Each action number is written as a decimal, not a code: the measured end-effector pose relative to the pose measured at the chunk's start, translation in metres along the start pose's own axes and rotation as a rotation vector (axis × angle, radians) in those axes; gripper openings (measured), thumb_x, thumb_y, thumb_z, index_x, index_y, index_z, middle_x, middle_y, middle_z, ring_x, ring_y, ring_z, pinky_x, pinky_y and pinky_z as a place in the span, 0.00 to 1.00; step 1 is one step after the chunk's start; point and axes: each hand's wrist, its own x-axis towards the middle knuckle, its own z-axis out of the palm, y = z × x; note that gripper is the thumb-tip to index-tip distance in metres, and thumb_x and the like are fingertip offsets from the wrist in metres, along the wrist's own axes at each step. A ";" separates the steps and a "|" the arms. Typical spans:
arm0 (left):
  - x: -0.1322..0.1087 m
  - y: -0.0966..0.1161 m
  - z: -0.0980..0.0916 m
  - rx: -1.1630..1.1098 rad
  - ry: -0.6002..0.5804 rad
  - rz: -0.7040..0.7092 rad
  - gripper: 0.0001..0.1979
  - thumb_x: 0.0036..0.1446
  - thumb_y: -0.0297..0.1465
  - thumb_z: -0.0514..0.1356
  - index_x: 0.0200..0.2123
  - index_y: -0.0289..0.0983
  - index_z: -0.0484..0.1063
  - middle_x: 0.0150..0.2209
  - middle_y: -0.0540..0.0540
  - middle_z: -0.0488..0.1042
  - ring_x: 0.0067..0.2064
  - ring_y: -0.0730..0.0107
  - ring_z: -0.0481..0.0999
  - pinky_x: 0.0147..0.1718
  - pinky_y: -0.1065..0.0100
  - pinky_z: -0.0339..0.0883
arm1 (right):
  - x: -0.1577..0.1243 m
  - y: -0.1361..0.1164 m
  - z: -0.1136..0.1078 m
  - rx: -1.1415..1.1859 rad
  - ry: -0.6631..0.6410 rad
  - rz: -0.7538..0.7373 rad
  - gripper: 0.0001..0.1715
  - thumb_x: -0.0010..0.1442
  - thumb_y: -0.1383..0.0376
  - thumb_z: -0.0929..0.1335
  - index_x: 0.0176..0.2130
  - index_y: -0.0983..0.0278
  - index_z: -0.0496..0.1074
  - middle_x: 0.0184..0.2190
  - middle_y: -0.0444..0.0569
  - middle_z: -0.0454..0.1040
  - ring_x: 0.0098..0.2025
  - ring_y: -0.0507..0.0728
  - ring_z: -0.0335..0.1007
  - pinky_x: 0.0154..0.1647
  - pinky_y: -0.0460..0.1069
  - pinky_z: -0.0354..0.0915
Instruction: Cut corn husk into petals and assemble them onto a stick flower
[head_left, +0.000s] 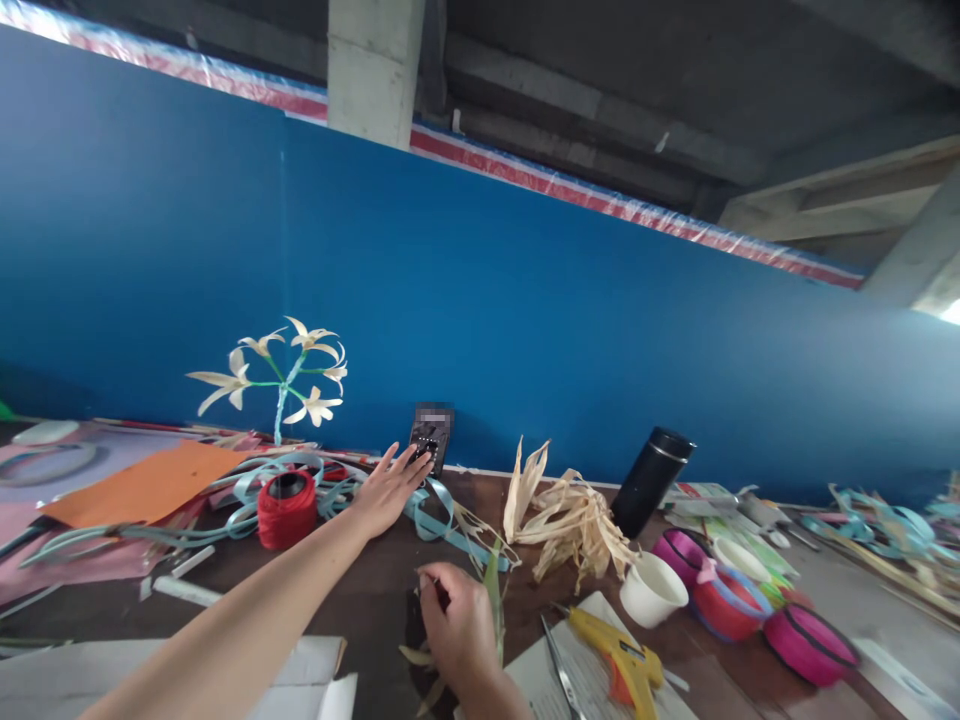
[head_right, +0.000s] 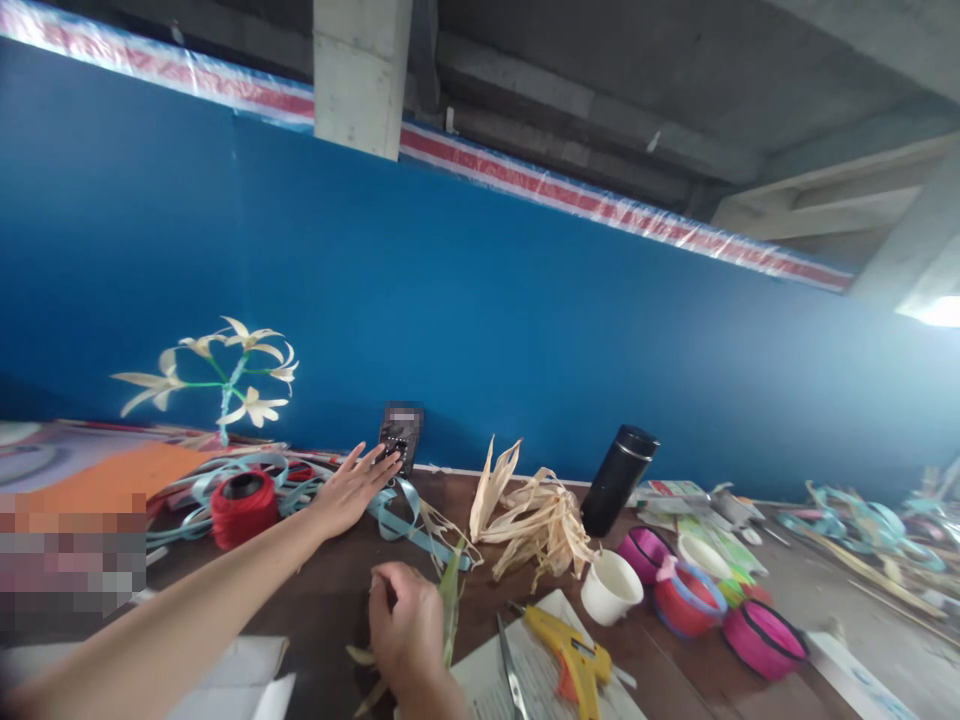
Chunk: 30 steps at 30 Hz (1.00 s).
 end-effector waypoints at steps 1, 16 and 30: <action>0.001 0.000 -0.001 -0.003 -0.004 0.002 0.26 0.59 0.26 0.45 0.60 0.45 0.47 0.62 0.53 0.52 0.63 0.63 0.45 0.60 0.52 0.36 | 0.000 0.000 0.000 0.001 0.001 0.000 0.13 0.57 0.69 0.61 0.37 0.58 0.73 0.32 0.44 0.76 0.35 0.55 0.70 0.36 0.45 0.62; 0.008 0.000 0.000 0.013 -0.007 0.097 0.31 0.53 0.21 0.47 0.60 0.46 0.49 0.61 0.54 0.53 0.64 0.61 0.42 0.60 0.49 0.33 | 0.001 0.000 0.001 0.013 0.019 -0.011 0.13 0.57 0.69 0.61 0.36 0.60 0.73 0.31 0.47 0.76 0.34 0.55 0.71 0.36 0.46 0.63; 0.009 0.001 0.000 0.007 0.003 0.086 0.31 0.53 0.20 0.46 0.60 0.47 0.48 0.61 0.54 0.53 0.64 0.63 0.41 0.60 0.48 0.32 | 0.001 -0.001 0.000 -0.001 0.002 0.008 0.13 0.57 0.69 0.61 0.36 0.59 0.73 0.31 0.46 0.76 0.35 0.56 0.70 0.37 0.46 0.62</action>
